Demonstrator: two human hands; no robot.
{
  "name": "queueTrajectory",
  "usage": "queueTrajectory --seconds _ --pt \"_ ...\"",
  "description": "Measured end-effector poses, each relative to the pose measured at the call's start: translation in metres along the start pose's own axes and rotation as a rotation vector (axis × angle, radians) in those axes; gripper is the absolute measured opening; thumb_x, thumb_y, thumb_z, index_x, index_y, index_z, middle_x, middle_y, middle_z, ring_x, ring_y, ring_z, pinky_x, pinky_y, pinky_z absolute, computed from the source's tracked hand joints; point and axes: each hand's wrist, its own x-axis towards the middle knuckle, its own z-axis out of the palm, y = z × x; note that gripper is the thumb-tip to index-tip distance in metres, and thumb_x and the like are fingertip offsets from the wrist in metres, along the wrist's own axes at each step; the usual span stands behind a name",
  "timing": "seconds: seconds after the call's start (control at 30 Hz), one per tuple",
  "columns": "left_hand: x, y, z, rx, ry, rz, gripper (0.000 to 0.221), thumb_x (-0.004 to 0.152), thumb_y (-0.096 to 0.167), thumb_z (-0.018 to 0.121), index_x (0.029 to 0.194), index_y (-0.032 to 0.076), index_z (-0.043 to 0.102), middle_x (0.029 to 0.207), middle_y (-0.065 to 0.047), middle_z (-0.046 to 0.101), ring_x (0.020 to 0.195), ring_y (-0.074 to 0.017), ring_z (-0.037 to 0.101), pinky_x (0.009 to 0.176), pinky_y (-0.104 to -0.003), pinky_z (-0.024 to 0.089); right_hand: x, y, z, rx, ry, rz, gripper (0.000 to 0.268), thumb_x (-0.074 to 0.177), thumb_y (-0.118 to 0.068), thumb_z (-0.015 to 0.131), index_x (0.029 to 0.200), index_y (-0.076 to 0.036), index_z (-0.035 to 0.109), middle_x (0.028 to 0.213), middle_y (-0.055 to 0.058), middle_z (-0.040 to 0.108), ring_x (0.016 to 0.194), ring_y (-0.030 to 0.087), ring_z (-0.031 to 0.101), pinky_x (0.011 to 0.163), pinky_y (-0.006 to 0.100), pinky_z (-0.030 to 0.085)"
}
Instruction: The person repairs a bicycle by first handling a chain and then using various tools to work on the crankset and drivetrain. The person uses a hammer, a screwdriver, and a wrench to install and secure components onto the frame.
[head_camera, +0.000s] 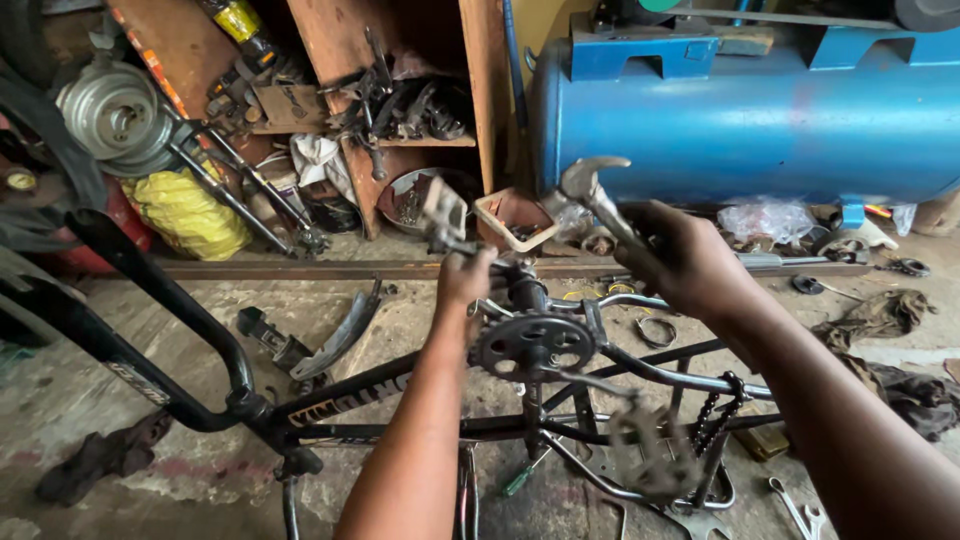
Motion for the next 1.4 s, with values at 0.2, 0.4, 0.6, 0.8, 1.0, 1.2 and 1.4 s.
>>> queueTrajectory --seconds 0.2,0.4,0.6,0.8,1.0,1.2,1.4 --pt "-0.025 0.033 -0.011 -0.497 -0.021 -0.478 0.026 0.088 0.018 0.066 0.100 -0.004 0.070 0.088 -0.015 0.077 0.071 -0.0253 0.076 0.063 -0.039 0.064 0.007 -0.002 0.009 -0.287 -0.100 -0.053 0.065 0.095 -0.024 0.070 0.156 -0.024 0.047 0.081 0.021 0.076 0.067 0.020 0.063 0.068 0.039 0.056" --pt "-0.028 0.037 -0.010 -0.464 -0.029 -0.357 0.027 0.086 0.022 0.070 0.094 -0.004 0.072 0.081 -0.013 0.073 0.063 -0.0260 0.071 0.054 -0.039 0.058 0.012 -0.026 0.004 -0.485 -0.220 0.050 0.063 0.098 -0.026 0.065 0.157 -0.033 0.046 0.099 0.014 0.078 0.070 0.018 0.071 0.073 0.038 0.061" --pt "-0.021 0.014 -0.006 -0.251 0.129 -0.260 0.037 0.083 0.033 0.077 0.091 -0.003 0.075 0.081 -0.006 0.072 0.066 -0.0146 0.062 0.058 -0.035 0.050 0.021 -0.044 -0.031 0.210 0.407 -0.215 0.059 0.104 -0.018 0.058 0.158 -0.015 0.035 0.096 0.014 0.066 0.074 0.018 0.061 0.066 0.031 0.056" --pt "-0.014 0.002 -0.010 -0.184 0.138 -0.254 0.034 0.084 0.032 0.079 0.086 -0.001 0.072 0.074 -0.003 0.063 0.062 -0.0158 0.055 0.057 -0.036 0.046 0.008 -0.010 0.026 -0.530 0.136 -1.023 0.045 0.099 -0.019 0.062 0.139 0.001 0.056 0.107 0.023 0.070 0.081 0.024 0.070 0.073 0.037 0.059" --pt "-0.011 0.001 -0.009 -0.140 0.133 -0.102 0.029 0.083 0.030 0.075 0.078 0.001 0.072 0.071 0.000 0.069 0.063 -0.0125 0.059 0.060 -0.034 0.048 0.055 -0.038 -0.059 -0.288 0.193 -0.399 0.024 0.101 -0.018 0.065 0.118 0.000 0.062 0.099 0.017 0.069 0.083 0.025 0.068 0.072 0.042 0.058" --pt "-0.021 0.007 -0.005 -0.220 0.182 -0.202 0.028 0.080 0.027 0.076 0.080 0.000 0.073 0.072 0.000 0.070 0.063 -0.0129 0.060 0.060 -0.036 0.049 0.059 -0.018 -0.022 -0.392 0.026 0.092 0.041 0.112 -0.039 0.053 0.101 -0.001 0.062 0.088 0.014 0.063 0.074 0.019 0.064 0.070 0.038 0.056" --pt "-0.015 0.002 -0.013 -0.134 0.149 -0.090 0.036 0.088 0.028 0.078 0.079 -0.006 0.071 0.073 -0.003 0.067 0.062 -0.0129 0.054 0.059 -0.036 0.047 0.042 0.015 0.014 -0.742 -0.343 0.179 0.034 0.105 -0.038 0.065 0.114 -0.006 0.071 0.096 0.016 0.076 0.072 0.024 0.073 0.074 0.045 0.063"
